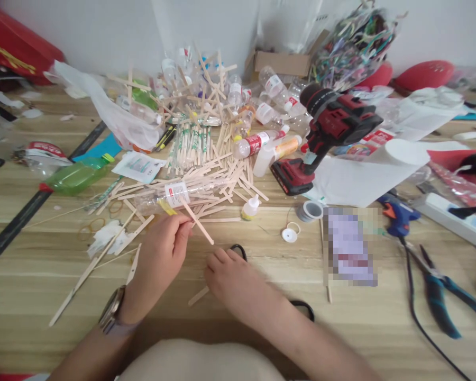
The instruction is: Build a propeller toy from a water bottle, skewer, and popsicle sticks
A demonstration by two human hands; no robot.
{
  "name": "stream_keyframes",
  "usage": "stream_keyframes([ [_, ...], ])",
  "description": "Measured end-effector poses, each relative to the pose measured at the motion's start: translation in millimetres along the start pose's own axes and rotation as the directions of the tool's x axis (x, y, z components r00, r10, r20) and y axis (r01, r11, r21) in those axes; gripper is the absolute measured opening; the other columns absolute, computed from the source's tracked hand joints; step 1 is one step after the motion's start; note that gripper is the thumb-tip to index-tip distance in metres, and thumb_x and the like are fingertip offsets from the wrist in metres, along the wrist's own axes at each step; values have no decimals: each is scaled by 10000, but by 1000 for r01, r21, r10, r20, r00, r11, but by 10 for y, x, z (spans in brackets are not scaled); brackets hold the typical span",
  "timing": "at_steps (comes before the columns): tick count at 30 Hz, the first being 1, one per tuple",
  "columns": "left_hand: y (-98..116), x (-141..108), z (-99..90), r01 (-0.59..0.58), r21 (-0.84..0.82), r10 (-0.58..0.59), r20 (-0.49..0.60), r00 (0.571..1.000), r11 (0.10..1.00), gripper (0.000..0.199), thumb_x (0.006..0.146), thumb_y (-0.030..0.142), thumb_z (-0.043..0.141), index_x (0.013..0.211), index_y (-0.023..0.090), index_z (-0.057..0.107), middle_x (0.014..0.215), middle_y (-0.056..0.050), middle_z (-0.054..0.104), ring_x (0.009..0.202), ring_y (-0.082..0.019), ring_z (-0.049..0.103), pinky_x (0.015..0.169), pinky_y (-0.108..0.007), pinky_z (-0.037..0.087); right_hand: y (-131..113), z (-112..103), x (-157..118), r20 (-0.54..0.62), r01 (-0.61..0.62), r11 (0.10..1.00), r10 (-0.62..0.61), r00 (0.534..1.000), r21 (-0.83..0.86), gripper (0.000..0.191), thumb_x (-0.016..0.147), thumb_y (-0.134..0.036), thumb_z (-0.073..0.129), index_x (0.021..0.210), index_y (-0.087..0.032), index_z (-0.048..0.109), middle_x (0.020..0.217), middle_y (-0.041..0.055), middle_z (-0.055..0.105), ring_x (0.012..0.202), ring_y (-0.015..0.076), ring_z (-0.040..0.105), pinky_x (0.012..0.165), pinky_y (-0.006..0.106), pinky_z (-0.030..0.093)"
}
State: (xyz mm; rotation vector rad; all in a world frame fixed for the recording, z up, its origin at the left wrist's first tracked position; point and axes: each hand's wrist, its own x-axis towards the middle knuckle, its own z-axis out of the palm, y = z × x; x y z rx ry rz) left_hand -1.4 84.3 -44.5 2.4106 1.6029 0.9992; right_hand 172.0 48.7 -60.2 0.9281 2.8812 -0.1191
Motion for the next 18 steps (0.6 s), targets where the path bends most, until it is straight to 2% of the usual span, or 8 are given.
stream_keyframes([
  [5, -21, 1, 1, -11, -8, 11, -25, 1000, 1000, 163, 973, 167, 407, 902, 188, 551, 783, -33, 653, 764, -195, 592, 679, -308, 456, -75, -50, 39, 30, 30, 997, -28, 999, -67, 74, 873, -111, 589, 906, -130, 652, 853, 90, 630, 825, 251, 545, 655, 348, 427],
  [9, -41, -1, 13, -4, -7, 4, -14, 1000, 1000, 171, 985, 194, 399, 907, 193, 551, 789, -33, 656, 783, -197, 606, 688, -312, 465, -94, -92, 89, 49, 77, 996, -75, 996, -49, 56, 878, -159, 608, 915, -138, 645, 820, 73, 643, 780, 240, 559, 632, 338, 430],
  [14, -86, 5, 20, -21, 21, 22, -43, 999, 1000, 198, 990, 210, 387, 892, 188, 557, 763, -36, 656, 752, -202, 603, 669, -318, 468, -102, -80, 136, 28, 114, 993, -113, 993, -22, 71, 883, -183, 617, 919, -126, 638, 798, 69, 657, 755, 232, 567, 628, 335, 417],
  [18, -105, 8, 20, -21, 30, 22, -39, 999, 999, 199, 988, 209, 388, 884, 188, 556, 746, -33, 651, 725, -199, 601, 652, -314, 468, -148, -33, 132, -13, 133, 991, -133, 991, 1, 154, 919, -268, 597, 886, -132, 660, 813, 85, 668, 787, 232, 562, 648, 350, 411],
])
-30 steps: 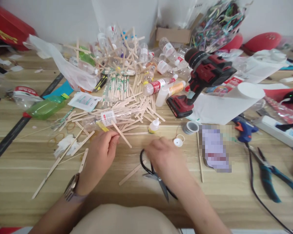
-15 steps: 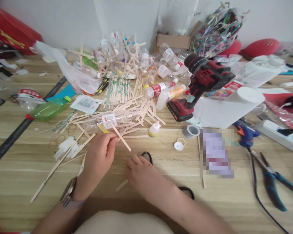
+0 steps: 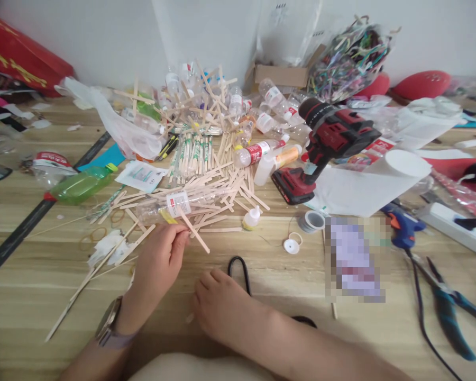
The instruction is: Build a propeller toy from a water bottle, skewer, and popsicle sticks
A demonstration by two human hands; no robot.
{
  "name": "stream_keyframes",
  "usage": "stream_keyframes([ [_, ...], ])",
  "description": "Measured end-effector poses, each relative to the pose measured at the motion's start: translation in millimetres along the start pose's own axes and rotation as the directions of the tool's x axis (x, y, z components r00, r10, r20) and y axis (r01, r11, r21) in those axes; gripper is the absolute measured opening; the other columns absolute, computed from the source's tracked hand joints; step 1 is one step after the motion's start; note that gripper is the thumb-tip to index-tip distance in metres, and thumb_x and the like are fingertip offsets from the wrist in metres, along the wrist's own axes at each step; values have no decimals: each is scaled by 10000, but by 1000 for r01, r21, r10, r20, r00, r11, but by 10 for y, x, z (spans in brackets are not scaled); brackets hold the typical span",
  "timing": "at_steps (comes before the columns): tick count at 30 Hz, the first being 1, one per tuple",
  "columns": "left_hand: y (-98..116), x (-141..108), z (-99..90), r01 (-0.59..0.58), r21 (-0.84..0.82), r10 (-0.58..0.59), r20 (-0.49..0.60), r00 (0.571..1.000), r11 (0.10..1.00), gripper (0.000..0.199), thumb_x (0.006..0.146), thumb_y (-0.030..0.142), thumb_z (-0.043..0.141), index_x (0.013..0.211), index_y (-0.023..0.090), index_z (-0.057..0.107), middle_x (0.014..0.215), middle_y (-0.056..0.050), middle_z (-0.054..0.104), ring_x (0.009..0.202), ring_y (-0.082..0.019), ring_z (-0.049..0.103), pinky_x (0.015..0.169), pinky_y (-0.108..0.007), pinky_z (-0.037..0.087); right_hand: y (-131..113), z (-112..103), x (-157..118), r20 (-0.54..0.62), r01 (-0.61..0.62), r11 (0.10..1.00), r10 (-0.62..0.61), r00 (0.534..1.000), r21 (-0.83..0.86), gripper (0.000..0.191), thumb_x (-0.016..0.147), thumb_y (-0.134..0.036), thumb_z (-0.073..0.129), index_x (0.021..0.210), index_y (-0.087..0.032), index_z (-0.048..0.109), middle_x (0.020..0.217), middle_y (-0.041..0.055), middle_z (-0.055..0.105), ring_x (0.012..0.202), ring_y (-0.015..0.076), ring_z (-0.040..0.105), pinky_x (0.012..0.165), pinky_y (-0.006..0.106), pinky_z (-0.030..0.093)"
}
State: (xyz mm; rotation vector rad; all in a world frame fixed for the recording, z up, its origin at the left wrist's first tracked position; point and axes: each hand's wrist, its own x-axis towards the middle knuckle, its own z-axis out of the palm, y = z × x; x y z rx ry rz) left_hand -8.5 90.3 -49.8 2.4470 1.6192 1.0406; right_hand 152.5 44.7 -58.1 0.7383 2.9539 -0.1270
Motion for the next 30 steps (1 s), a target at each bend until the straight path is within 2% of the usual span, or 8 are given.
stream_keyframes([
  [7, 1, -15, 11, 18, -13, -18, 24, 1000, 1000, 207, 988, 213, 387, 880, 191, 561, 754, -36, 652, 752, -202, 601, 671, -318, 467, -61, -9, 20, 15, -2, 1000, 1, 1000, 23, 182, 897, -313, 642, 901, -131, 651, 800, 68, 680, 734, 218, 586, 585, 333, 390],
  [10, -8, -21, 19, 29, 5, -29, 23, 999, 1000, 218, 989, 223, 382, 867, 196, 561, 742, -30, 647, 739, -198, 600, 663, -314, 464, -68, 5, 40, 34, 26, 1000, -26, 999, -1, 150, 903, -278, 621, 904, -130, 648, 799, 64, 681, 722, 221, 586, 588, 341, 389],
  [15, -12, -24, 18, 32, 12, -32, 22, 999, 999, 222, 987, 224, 384, 859, 201, 564, 729, -25, 641, 742, -197, 605, 665, -311, 465, -106, 89, 0, -22, 101, 994, -102, 995, -36, 93, 895, -212, 594, 882, -135, 646, 804, 66, 644, 736, 226, 551, 570, 342, 364],
  [19, -3, -25, 16, 26, -12, -26, 23, 999, 1000, 229, 987, 223, 378, 867, 198, 571, 729, -31, 647, 750, -206, 604, 669, -318, 463, -80, 86, -32, -24, 50, 999, -50, 998, -1, 84, 901, -224, 600, 900, -148, 636, 822, 62, 651, 747, 218, 557, 583, 332, 374],
  [22, -3, -28, 18, 31, -7, -31, 18, 999, 999, 226, 990, 226, 379, 871, 198, 569, 734, -29, 647, 756, -206, 607, 672, -316, 463, 7, 14, -21, 34, 40, 999, -40, 999, -2, 73, 900, -221, 610, 912, -152, 631, 825, 54, 663, 734, 210, 573, 599, 324, 386],
  [30, -24, -20, 8, 20, 25, -20, 28, 999, 1000, 207, 982, 209, 394, 869, 185, 565, 748, -38, 653, 732, -207, 603, 661, -314, 465, 117, -87, 13, 80, 190, 982, -187, 979, -25, 129, 932, -230, 557, 933, -129, 638, 846, 53, 669, 731, 210, 586, 620, 327, 392],
])
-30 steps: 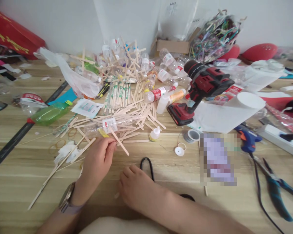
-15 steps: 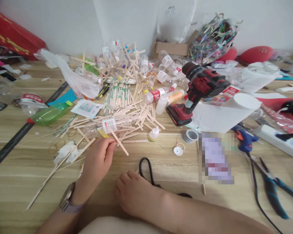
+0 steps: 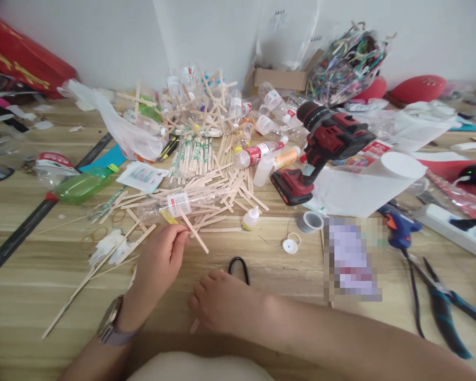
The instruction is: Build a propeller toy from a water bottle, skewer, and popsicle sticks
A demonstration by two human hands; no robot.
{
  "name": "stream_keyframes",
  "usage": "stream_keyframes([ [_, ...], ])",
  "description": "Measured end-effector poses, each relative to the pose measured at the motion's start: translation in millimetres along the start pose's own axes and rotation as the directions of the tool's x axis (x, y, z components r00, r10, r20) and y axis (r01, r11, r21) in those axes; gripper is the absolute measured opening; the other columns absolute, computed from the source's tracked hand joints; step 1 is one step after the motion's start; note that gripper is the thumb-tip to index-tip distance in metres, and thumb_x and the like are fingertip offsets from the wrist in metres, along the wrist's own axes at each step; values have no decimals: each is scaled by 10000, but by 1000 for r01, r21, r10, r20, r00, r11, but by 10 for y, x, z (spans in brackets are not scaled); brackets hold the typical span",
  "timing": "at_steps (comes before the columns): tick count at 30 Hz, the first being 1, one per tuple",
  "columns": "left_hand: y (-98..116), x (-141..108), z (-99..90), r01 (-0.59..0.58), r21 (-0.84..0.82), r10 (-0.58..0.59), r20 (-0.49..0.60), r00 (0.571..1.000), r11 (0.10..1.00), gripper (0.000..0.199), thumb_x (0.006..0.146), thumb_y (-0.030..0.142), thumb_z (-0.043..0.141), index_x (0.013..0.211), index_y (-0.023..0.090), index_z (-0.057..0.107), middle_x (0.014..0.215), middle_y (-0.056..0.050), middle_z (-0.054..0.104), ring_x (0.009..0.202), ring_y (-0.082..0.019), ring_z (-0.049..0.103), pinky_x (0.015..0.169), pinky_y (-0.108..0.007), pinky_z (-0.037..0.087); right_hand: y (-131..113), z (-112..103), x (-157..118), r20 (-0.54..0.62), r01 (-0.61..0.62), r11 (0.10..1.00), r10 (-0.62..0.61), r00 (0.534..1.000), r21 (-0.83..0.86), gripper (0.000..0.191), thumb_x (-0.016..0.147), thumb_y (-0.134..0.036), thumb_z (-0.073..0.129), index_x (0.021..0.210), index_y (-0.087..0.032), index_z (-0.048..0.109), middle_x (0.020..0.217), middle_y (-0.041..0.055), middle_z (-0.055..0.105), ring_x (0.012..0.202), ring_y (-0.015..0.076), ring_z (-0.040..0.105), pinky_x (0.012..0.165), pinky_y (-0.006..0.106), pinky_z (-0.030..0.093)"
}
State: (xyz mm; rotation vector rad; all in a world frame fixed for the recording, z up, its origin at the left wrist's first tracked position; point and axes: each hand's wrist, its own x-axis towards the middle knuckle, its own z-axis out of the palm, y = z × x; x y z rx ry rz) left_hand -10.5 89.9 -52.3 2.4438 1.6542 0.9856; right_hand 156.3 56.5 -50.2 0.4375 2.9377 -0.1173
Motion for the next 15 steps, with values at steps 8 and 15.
stream_keyframes([
  [8, -14, -2, 8, 0, -1, 0, 3, 1000, 1000, 215, 985, 214, 389, 864, 187, 565, 733, -33, 645, 721, -205, 595, 658, -308, 443, 119, 45, -27, -71, -15, 999, 11, 997, -49, 91, 926, -167, 547, 896, -150, 630, 835, 49, 648, 749, 203, 565, 623, 323, 391],
  [15, -60, 6, 2, 53, -7, -53, 10, 999, 999, 219, 986, 225, 383, 880, 179, 569, 759, -48, 647, 731, -220, 588, 674, -328, 436, 68, 84, 69, -122, 17, 993, -31, 992, -117, 137, 965, -212, 490, 932, -160, 612, 804, 49, 660, 730, 214, 570, 680, 355, 400],
])
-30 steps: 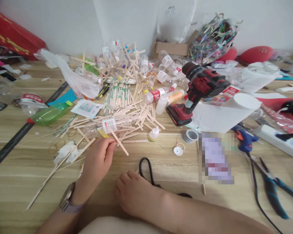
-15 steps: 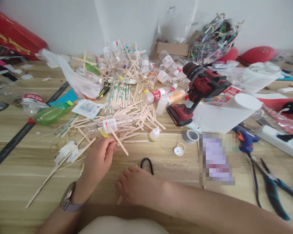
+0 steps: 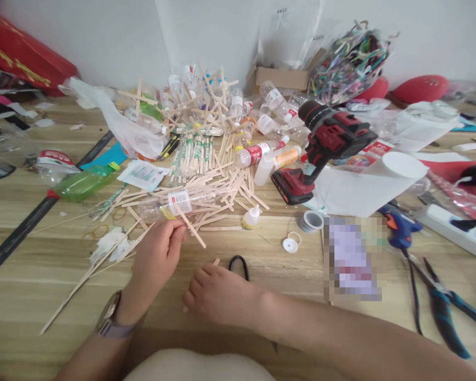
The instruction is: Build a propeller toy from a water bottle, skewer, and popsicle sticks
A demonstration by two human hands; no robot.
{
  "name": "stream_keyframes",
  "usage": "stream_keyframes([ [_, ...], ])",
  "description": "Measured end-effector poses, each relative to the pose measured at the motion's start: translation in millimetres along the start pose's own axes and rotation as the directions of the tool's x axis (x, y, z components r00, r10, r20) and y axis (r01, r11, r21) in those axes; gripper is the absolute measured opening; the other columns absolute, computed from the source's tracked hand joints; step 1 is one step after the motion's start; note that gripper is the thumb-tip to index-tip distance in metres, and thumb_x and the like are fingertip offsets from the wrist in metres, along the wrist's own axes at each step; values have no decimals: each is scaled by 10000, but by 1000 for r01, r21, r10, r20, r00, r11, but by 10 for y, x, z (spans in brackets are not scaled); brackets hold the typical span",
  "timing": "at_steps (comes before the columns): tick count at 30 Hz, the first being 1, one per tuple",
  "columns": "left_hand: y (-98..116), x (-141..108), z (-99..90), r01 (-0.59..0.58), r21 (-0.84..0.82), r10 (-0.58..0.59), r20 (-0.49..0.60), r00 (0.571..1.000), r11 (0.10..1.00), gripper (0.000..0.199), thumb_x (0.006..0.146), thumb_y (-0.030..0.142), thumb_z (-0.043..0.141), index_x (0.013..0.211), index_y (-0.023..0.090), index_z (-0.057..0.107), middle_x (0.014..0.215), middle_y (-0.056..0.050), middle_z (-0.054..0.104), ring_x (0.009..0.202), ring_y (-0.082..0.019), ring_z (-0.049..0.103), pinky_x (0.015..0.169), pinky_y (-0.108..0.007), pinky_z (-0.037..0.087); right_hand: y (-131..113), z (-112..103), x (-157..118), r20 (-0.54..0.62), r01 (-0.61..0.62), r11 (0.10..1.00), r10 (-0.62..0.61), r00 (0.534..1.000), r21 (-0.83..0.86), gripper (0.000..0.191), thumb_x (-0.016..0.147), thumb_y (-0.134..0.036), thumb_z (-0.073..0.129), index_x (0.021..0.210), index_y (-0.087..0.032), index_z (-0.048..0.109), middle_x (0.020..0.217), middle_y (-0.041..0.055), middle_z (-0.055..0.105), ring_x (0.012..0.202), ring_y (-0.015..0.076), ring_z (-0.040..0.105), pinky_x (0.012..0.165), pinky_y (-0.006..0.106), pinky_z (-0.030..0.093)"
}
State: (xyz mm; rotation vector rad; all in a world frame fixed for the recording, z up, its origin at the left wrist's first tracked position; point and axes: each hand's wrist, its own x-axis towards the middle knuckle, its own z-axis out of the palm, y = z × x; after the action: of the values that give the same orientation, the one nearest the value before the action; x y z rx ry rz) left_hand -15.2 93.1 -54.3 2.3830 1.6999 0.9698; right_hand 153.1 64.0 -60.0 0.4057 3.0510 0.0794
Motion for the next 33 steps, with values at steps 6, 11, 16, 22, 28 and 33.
stream_keyframes([
  [6, 0, -8, 8, 2, -6, -2, 11, 1000, 1000, 223, 988, 232, 380, 883, 178, 569, 764, -50, 646, 743, -221, 590, 678, -326, 437, 17, 31, 84, 2, -21, 1000, 21, 1000, -5, 108, 916, -210, 562, 888, -130, 630, 783, 67, 653, 684, 208, 553, 579, 327, 348],
  [11, -9, -2, -3, 2, -7, -2, 9, 1000, 1000, 221, 989, 233, 375, 886, 185, 564, 773, -42, 648, 744, -213, 590, 682, -322, 435, 125, 102, 85, -43, 61, 998, -62, 997, -15, 99, 915, -134, 535, 899, -124, 632, 783, 63, 644, 680, 204, 554, 584, 320, 355],
  [16, -48, 11, -34, 8, -6, -8, -6, 1000, 1000, 202, 980, 209, 385, 886, 188, 562, 771, -38, 645, 730, -205, 581, 674, -313, 429, 153, 5, 60, -107, 96, 993, -88, 990, 66, 128, 928, -127, 514, 888, -126, 636, 846, 71, 645, 772, 207, 551, 669, 326, 413],
  [22, 6, -11, -91, 6, -41, -6, 15, 1000, 999, 168, 975, 213, 415, 914, 196, 571, 794, -26, 654, 749, -197, 598, 680, -305, 442, 53, -303, -205, -260, -98, 673, 411, 873, 733, 192, 960, -140, 395, 976, -156, 585, 879, 72, 606, 762, 161, 546, 678, 289, 463],
  [28, 173, -66, -107, -141, -69, 142, 9, 990, 988, 161, 971, 153, 414, 937, 194, 565, 782, -21, 662, 718, -181, 607, 654, -288, 448, 100, -187, -271, 185, 89, -271, 830, 526, 958, 320, 973, -430, 453, 1207, -221, 517, 602, -82, 415, 443, 87, 368, 426, 218, 305],
  [33, 225, -93, -160, -141, -138, 146, 29, 989, 980, 154, 968, 157, 424, 921, 198, 564, 759, -17, 651, 709, -175, 604, 644, -275, 450, 120, -105, -205, 183, 273, -333, 871, 457, 903, 338, 838, -496, 676, 1031, -233, 587, 700, -44, 480, 570, 93, 407, 501, 217, 309],
])
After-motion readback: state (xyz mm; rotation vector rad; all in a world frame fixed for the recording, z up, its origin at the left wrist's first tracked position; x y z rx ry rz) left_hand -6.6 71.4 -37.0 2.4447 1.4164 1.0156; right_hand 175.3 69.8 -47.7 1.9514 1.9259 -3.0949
